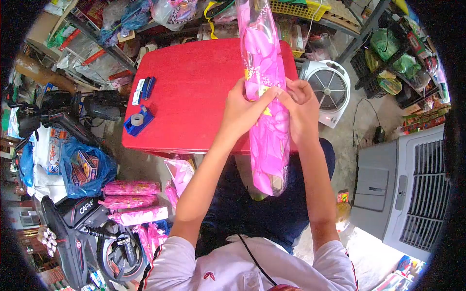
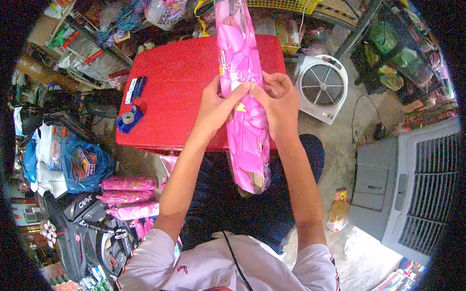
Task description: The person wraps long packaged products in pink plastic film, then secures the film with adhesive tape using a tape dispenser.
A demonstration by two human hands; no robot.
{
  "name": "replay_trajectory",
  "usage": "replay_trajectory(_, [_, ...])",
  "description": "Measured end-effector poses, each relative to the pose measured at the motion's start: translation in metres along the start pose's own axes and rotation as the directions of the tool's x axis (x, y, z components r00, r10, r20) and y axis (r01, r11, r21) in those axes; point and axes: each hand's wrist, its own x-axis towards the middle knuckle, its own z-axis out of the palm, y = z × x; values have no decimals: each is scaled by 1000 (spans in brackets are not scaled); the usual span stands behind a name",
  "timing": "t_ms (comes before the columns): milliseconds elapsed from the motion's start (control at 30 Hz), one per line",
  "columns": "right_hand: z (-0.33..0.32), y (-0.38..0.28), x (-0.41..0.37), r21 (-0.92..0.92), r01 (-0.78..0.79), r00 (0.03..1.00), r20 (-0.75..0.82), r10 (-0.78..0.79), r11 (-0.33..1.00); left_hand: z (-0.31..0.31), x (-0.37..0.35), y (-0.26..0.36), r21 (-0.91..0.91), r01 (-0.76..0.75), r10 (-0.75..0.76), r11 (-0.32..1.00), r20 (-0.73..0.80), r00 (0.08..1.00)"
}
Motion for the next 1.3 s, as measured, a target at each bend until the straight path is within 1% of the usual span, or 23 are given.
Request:
replay_trajectory(33, [-1, 1, 0, 30, -29, 1000, 12, 29, 999, -1, -3, 2, -30, 3, -3, 1000, 2, 1000])
replay_trajectory(133, [-4, 2, -1, 90, -71, 996, 69, 65, 993, -1, -6, 5, 9, -22, 22, 1000, -5, 1000])
replay_trajectory(233, [-2, 4, -3, 92, -62, 993, 111, 51, 994, -2, -11, 16, -17, 43, -42, 999, 22, 999])
replay_trajectory(333, [2, 2, -7, 97, -66, 992, 115, 54, 993, -5, -10, 8, -90, 82, -79, 992, 37, 996])
replay_trajectory(433, [5, 3, -9, 61, -62, 994, 99, 56, 996, -6, -11, 8, -139, 71, -64, 988, 56, 996])
replay_trajectory(533, [7, 2, -11, -28, -41, 994, 100, 44, 999, -8, -11, 7, -153, 86, -80, 984, 46, 996])
replay_trajectory(633, [12, 0, -14, -51, -37, 994, 102, 42, 998, -12, -9, 3, -227, 129, -133, 965, -3, 991])
replay_trajectory(733, [11, 0, -12, 34, -74, 982, 174, 67, 997, -15, -10, 8, -251, 141, -148, 958, -9, 989])
replay_trajectory(833, [12, 0, -13, 102, -64, 970, 239, 38, 993, -19, -10, 11, -266, 191, -200, 945, -6, 980])
replay_trajectory(933, [16, 0, -14, 121, -112, 951, 302, 70, 986, -23, -12, 7, -275, 180, -199, 944, -43, 979])
replay_trajectory(1033, [16, 2, -15, 122, -98, 931, 361, 48, 988, -27, -11, 5, -302, 185, -215, 935, -67, 974])
replay_trajectory(1133, [19, 0, -15, 195, -119, 898, 439, 21, 974, -32, -8, 2, -334, 175, -216, 926, -89, 972])
replay_trajectory(1167, [19, 1, -13, 210, -110, 905, 425, 10, 971, -36, -5, -2, -340, 175, -219, 924, -97, 971])
replay_trajectory(1233, [22, 6, -13, 236, -92, 918, 396, -10, 967, -57, -1, -7, -423, 210, -261, 882, -65, 963])
replay_trajectory(1267, [17, 4, -13, 158, -41, 914, 405, -27, 987, -68, 3, -11, -459, 227, -279, 859, -48, 959])
replay_trajectory(1300, [10, 0, -12, 81, 11, 908, 416, -44, 997, -81, 9, -16, -518, 204, -252, 831, -24, 967])
